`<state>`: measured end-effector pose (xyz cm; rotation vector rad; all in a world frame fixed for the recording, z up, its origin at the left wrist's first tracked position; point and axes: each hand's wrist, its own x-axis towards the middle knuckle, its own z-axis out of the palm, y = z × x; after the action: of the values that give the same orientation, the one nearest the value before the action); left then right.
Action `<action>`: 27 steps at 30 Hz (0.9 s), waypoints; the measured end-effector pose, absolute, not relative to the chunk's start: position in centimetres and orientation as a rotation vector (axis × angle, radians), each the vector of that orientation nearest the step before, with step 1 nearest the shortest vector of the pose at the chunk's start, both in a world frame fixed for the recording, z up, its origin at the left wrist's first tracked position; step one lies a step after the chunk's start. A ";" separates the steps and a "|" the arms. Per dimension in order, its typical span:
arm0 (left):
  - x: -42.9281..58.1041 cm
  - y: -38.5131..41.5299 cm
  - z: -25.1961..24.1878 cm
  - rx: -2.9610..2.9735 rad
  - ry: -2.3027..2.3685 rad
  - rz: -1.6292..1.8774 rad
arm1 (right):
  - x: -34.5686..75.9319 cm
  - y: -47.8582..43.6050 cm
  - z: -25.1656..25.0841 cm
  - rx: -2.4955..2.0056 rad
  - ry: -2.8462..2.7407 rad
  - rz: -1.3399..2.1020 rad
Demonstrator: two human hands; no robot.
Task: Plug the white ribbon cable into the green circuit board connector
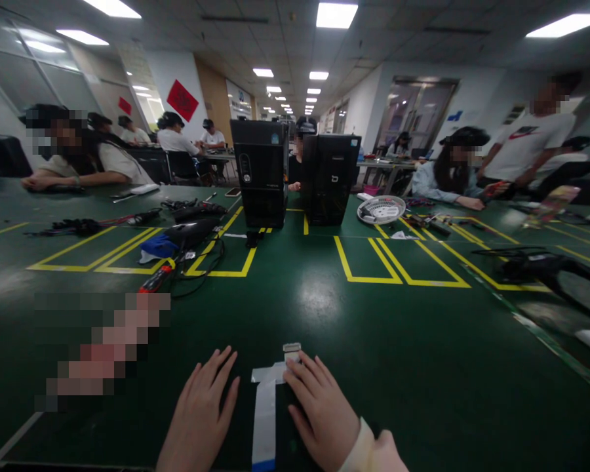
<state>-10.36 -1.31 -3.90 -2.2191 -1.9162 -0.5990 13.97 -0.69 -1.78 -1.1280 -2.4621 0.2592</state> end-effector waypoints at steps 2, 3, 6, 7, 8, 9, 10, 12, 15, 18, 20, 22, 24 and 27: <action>-10.4 -1.3 -3.9 -2.220 -1.919 -0.591 | 13.5 -0.7 -1.8 -1.174 -2.431 0.282; -10.4 -1.3 -3.8 -2.224 -1.918 -0.587 | 13.4 -0.8 -1.8 -1.188 -2.423 0.294; -10.4 -1.4 -3.9 -2.229 -1.923 -0.579 | 13.5 -0.8 -1.8 -1.199 -2.437 0.319; -10.4 -1.4 -3.9 -2.227 -1.925 -0.581 | 13.5 -0.8 -1.7 -1.201 -2.446 0.320; -10.4 -1.3 -4.0 -2.226 -1.926 -0.580 | 13.6 -0.8 -1.7 -1.200 -2.458 0.317; -10.4 -1.3 -4.0 -2.223 -1.929 -0.579 | 13.7 -0.9 -1.6 -1.196 -2.467 0.310; -10.4 -1.3 -4.1 -2.221 -1.929 -0.578 | 13.7 -0.9 -1.6 -1.192 -2.473 0.298; -10.5 -1.2 -4.2 -2.225 -1.924 -0.577 | 13.9 -1.0 -1.5 -1.173 -2.478 0.261; -10.5 -1.2 -4.2 -2.227 -1.923 -0.566 | 14.8 -0.9 -1.7 -1.168 -2.441 0.174; -10.6 -1.3 -4.1 -2.223 -1.950 -0.531 | 17.9 -0.2 -2.5 -1.259 -2.328 0.019; -10.6 -1.3 -4.0 -2.228 -1.961 -0.516 | 21.7 0.5 -3.3 -1.392 -2.228 -0.108; -10.6 -1.3 -4.0 -2.235 -1.963 -0.517 | 26.8 0.8 -4.1 -1.619 -2.049 -0.280; -10.7 -1.3 -4.1 -2.242 -1.963 -0.528 | 32.5 0.4 -4.7 -1.923 -1.809 -0.493; -10.8 -1.3 -4.3 -2.246 -1.965 -0.540 | 41.0 -1.0 -5.4 -2.351 -1.348 -0.741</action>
<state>-10.85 -1.25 -4.33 -2.2456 -1.9648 -0.5400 41.00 -1.00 -5.45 -2.3505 -1.3483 -0.7411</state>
